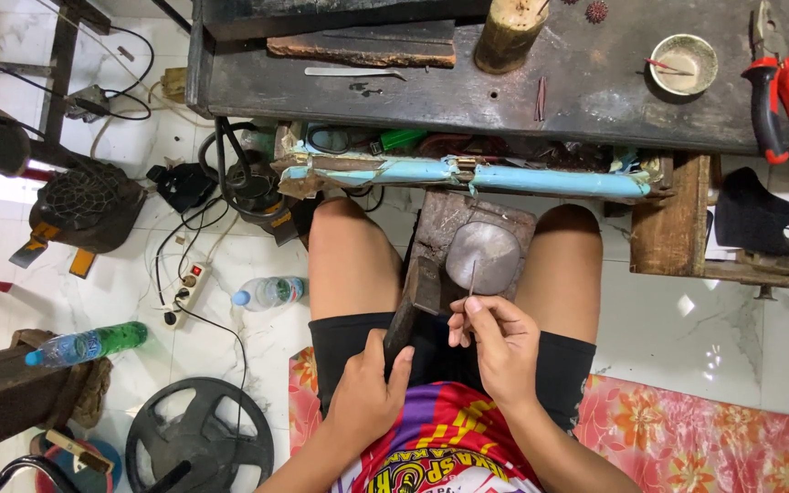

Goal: Hammering a small piece of metal on an anvil to shape it as part of a jewelry making process.

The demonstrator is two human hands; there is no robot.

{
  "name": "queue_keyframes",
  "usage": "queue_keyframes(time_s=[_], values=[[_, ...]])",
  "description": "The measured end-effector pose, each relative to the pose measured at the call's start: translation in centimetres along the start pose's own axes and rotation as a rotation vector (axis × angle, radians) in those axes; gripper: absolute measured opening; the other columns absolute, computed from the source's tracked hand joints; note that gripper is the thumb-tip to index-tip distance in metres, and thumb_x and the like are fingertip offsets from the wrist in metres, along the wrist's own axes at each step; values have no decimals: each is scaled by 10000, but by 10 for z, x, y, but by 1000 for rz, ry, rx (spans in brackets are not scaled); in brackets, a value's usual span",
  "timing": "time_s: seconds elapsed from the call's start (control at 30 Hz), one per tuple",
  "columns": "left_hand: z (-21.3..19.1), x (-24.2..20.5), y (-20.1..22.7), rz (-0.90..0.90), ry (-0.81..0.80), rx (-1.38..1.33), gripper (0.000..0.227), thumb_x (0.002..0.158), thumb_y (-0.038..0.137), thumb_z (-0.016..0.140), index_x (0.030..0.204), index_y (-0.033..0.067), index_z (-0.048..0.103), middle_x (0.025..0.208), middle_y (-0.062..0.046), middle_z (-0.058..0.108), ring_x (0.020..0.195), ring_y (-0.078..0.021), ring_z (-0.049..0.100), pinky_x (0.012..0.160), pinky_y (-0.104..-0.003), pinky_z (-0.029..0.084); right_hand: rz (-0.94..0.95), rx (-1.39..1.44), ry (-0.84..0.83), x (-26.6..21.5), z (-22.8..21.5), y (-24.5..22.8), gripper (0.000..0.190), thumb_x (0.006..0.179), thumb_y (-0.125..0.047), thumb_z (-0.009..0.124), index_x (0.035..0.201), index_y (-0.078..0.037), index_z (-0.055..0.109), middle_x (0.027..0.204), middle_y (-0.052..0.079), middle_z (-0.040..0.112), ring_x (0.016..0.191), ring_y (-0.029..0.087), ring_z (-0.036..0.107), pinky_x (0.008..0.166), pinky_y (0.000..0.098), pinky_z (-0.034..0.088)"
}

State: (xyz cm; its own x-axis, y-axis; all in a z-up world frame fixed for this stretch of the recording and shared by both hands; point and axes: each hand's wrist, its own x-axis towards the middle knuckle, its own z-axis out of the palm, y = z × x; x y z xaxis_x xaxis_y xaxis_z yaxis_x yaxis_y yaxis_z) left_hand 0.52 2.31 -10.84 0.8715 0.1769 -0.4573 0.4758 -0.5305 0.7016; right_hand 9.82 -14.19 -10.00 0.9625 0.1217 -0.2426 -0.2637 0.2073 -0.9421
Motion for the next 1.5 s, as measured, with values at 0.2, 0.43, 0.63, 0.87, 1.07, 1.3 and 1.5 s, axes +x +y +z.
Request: queue_keyframes(time_s=[0.2, 0.43, 0.63, 0.87, 1.07, 1.3, 1.5], values=[[-2, 1, 2, 16, -2, 14, 324, 1035, 419, 486, 1097, 103, 513, 651, -82, 611, 521, -292, 599, 471, -453, 432, -22, 4, -6, 1, 0, 1, 249, 1023, -140, 600, 926, 47, 733, 724, 133, 722, 550, 186, 652, 518, 268, 482], [0, 1, -2, 22, 12, 28, 342, 1028, 431, 485, 1103, 100, 521, 674, -121, 650, 570, -370, 644, 497, -500, 447, -59, -4, -15, 2, -1, 1, 239, 1022, -141, 602, 918, 35, 726, 709, 123, 717, 541, 178, 648, 514, 264, 463], [-3, 1, 1, 25, -9, 30, 339, 1034, 424, 476, 1114, 97, 517, 713, -125, 662, 605, -353, 654, 521, -488, 467, -35, 1, -5, 2, -1, 1, 229, 1017, -121, 602, 923, 44, 731, 711, 137, 722, 544, 187, 655, 512, 265, 464], [-2, 1, 0, 23, -1, 45, 375, 1031, 441, 462, 1143, 87, 516, 721, -128, 670, 607, -356, 663, 512, -490, 477, -32, 6, -11, 1, -2, 0, 237, 1021, -131, 598, 931, 41, 734, 717, 131, 721, 547, 185, 654, 517, 264, 467], [-3, 0, 2, 9, 4, 48, 349, 1028, 431, 481, 1125, 97, 513, 724, -127, 672, 617, -358, 660, 528, -498, 472, -12, 36, -27, 1, -3, 2, 246, 1031, -126, 580, 946, 54, 725, 730, 138, 720, 552, 188, 651, 519, 270, 461], [-3, 1, 2, 31, -1, 34, 334, 1036, 424, 478, 1092, 96, 508, 704, -120, 649, 593, -351, 648, 514, -486, 460, -16, 47, -62, 1, -5, 1, 277, 1042, -134, 551, 976, 78, 715, 768, 155, 728, 576, 210, 672, 522, 268, 457], [-3, 1, 3, 14, -8, 37, 352, 1033, 432, 473, 1116, 92, 515, 719, -120, 662, 615, -350, 652, 532, -495, 471, -92, -93, -8, -4, -7, -2, 288, 1033, -144, 525, 966, 66, 710, 819, 178, 731, 652, 227, 711, 587, 276, 521]])
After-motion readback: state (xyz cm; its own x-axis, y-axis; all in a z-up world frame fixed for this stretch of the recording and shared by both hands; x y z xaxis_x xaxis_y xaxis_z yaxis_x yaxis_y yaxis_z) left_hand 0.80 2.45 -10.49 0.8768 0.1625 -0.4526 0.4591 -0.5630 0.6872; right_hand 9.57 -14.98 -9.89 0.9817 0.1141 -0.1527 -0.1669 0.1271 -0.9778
